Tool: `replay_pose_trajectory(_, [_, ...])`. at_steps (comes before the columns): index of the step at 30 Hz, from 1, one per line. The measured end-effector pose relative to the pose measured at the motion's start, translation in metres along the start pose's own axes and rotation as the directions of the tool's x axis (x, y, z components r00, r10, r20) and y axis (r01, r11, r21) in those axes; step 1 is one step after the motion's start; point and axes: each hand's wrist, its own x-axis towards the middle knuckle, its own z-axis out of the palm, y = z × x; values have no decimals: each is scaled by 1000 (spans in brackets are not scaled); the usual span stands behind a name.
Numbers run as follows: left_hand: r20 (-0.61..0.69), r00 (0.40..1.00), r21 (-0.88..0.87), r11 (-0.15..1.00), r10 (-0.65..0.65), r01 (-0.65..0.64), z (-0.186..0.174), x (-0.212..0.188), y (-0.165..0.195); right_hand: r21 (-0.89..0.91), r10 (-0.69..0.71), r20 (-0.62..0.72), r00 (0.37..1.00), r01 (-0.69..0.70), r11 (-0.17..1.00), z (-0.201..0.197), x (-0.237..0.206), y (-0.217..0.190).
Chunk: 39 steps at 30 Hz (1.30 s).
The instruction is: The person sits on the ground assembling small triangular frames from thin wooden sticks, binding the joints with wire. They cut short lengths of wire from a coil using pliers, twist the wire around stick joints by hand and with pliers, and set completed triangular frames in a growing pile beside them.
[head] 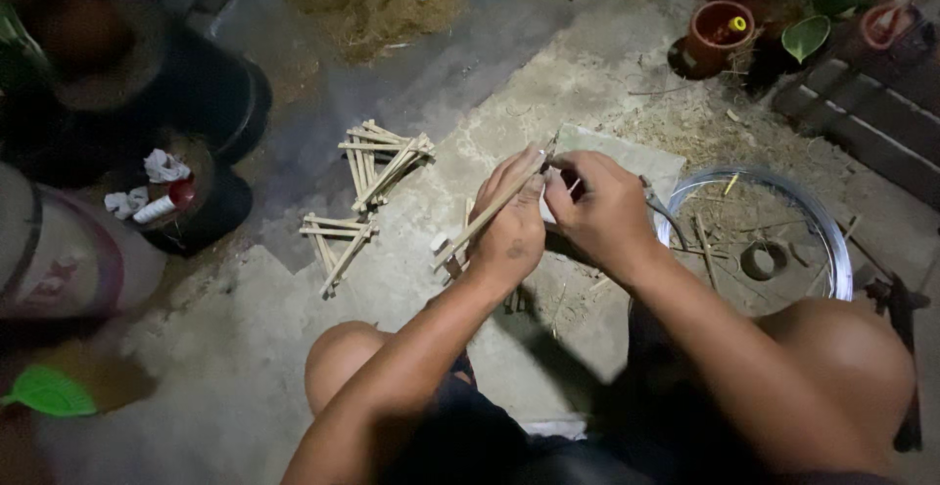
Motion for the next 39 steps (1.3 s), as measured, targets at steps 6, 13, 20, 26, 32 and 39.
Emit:
replay_pose_trajectory(6, [10,1000,26,1000,-6,5,2,-4,-3,-269,-76,111,991,104,958,2,-5,6])
replay_pose_trajectory(13, [10,999,-5,999,-35,35,3,-1,-3,-251,-50,93,994,72,965,12,-7,23])
replay_pose_trajectory(20, [-9,1000,-69,998,-8,8,4,2,1,152,488,173,855,-513,845,8,3,23])
replay_pose_trajectory(26, [20,996,-41,995,-91,92,0,4,-9,114,249,-52,967,-242,964,-28,22,57])
replay_pose_trajectory(32, [77,985,3,987,-158,158,-10,5,-16,-342,568,-82,819,-558,756,-37,16,133])
replay_pose_trajectory(39, [100,964,-73,964,-246,254,-14,10,-17,-745,667,274,692,-286,602,-1,-55,126])
